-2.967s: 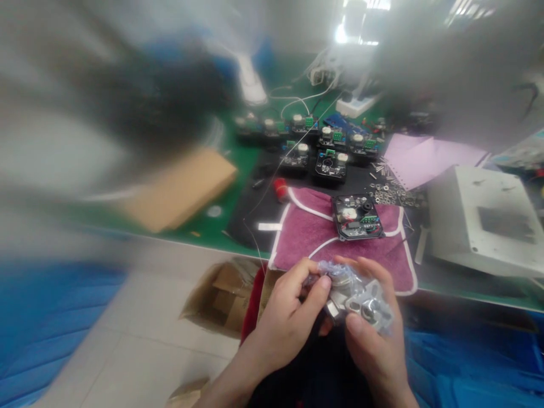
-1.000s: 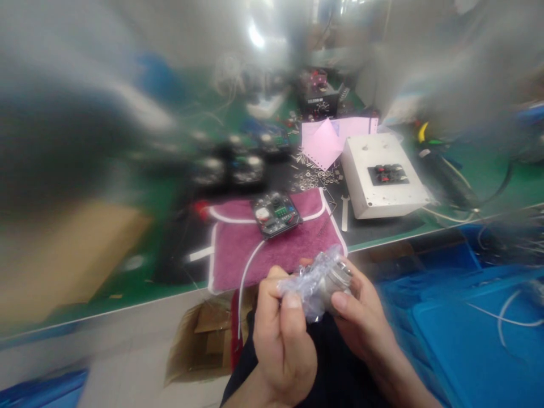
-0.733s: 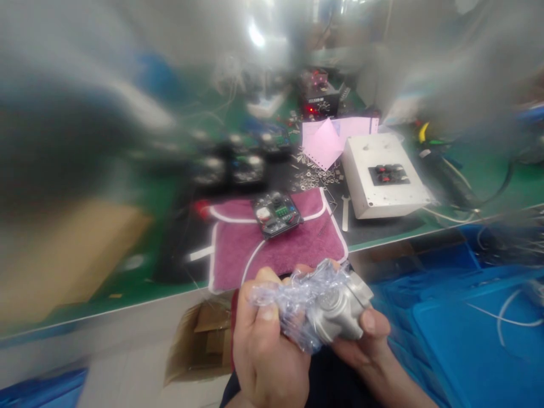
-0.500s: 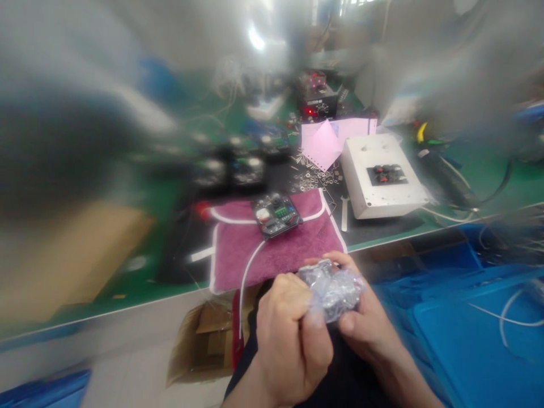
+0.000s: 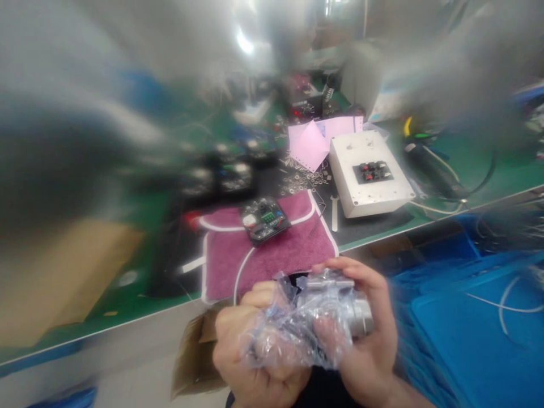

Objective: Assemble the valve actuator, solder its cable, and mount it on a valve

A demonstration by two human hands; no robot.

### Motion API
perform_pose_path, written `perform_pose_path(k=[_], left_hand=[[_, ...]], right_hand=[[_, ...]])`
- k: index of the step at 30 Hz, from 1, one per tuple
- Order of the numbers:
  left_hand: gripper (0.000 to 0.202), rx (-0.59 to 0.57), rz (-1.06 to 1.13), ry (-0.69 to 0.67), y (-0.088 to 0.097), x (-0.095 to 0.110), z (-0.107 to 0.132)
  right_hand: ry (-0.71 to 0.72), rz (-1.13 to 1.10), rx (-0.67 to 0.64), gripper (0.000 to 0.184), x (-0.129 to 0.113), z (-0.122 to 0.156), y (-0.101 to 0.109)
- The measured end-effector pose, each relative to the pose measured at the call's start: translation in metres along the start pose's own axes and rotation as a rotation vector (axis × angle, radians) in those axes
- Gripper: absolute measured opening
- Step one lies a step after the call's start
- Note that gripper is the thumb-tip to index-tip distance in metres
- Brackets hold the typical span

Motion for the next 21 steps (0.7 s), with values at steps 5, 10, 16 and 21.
perform_pose_path(k=[5,10,16,21], left_hand=[[0.027,0.003,0.022,0.041,-0.007,-0.004,0.002],[0.04,-0.115,-0.027,-0.138,-0.029,-0.007,0.013],[0.039,-0.329,-0.138,-0.287,-0.03,-0.021,0.012],[0.022,-0.284,-0.215,-0.284,-0.028,-0.025,0.007]], right_hand=[[0.225,0.22,0.151,0.058,-0.016,-0.002,0.006],[-0.034,0.164,0.302,0.05,-0.005,0.002,0.015],[-0.248,-0.09,0.27,0.046,0.009,-0.003,0.021],[-0.359,-0.202,0.276,0.043,0.015,-0.002,0.016]])
Point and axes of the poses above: each hand's wrist, its own z-axis away from the middle knuckle, its own y-axis out of the back of the hand, x = y × z, the point moved 1 cm from there along -z, towards the middle knuckle, and after that the axes turned 8 degrees about z, right-handed, at the moved point
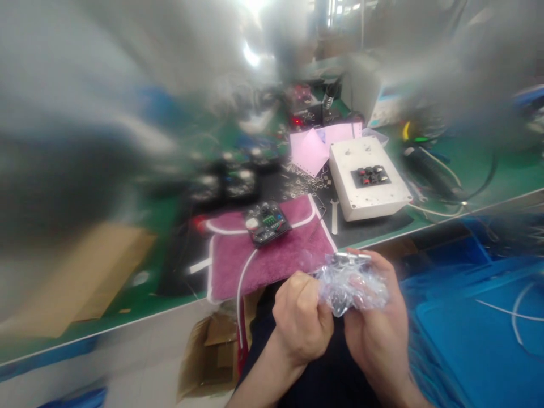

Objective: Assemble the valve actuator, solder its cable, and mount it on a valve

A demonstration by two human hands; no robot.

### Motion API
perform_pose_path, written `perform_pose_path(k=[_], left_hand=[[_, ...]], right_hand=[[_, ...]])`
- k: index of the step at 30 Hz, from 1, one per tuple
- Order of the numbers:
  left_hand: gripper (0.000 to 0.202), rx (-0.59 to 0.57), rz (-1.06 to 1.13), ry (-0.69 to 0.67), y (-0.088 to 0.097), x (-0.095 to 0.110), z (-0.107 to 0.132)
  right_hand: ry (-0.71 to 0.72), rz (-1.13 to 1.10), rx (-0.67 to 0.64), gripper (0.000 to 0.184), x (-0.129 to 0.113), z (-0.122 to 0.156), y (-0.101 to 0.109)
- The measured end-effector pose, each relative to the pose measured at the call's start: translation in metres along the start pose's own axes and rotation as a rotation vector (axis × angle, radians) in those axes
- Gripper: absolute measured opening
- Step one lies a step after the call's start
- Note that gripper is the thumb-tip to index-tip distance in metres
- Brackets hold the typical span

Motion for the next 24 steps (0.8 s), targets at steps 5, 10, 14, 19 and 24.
perform_pose_path(k=[5,10,14,19,24], left_hand=[[0.012,0.07,0.124,0.429,0.014,-0.002,-0.017],[0.02,-0.123,0.337,0.564,0.022,-0.008,-0.037],[0.015,-0.062,0.062,0.445,0.009,-0.007,-0.039],[0.01,0.017,-0.176,0.19,0.003,-0.018,-0.04],[0.016,0.241,-0.42,0.389,0.046,-0.048,-0.065]], right_hand=[[-0.273,-0.2,-0.281,0.05,-0.001,0.0,0.004],[-0.553,-0.409,-0.487,0.05,-0.005,-0.014,0.013],[-0.564,-0.416,-0.415,0.045,0.0,-0.022,0.013],[-0.545,-0.442,-0.432,0.044,0.001,-0.021,0.015],[-0.663,-0.596,-0.757,0.051,-0.007,-0.017,0.041]])
Point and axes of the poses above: each hand's wrist, its own z-axis away from the middle knuckle, its own y-axis out of the back of the hand, x = y × z, the point moved 1 cm from there along -z, towards the middle knuckle, and after that the axes turned 8 degrees about z, right-handed, at the moved point
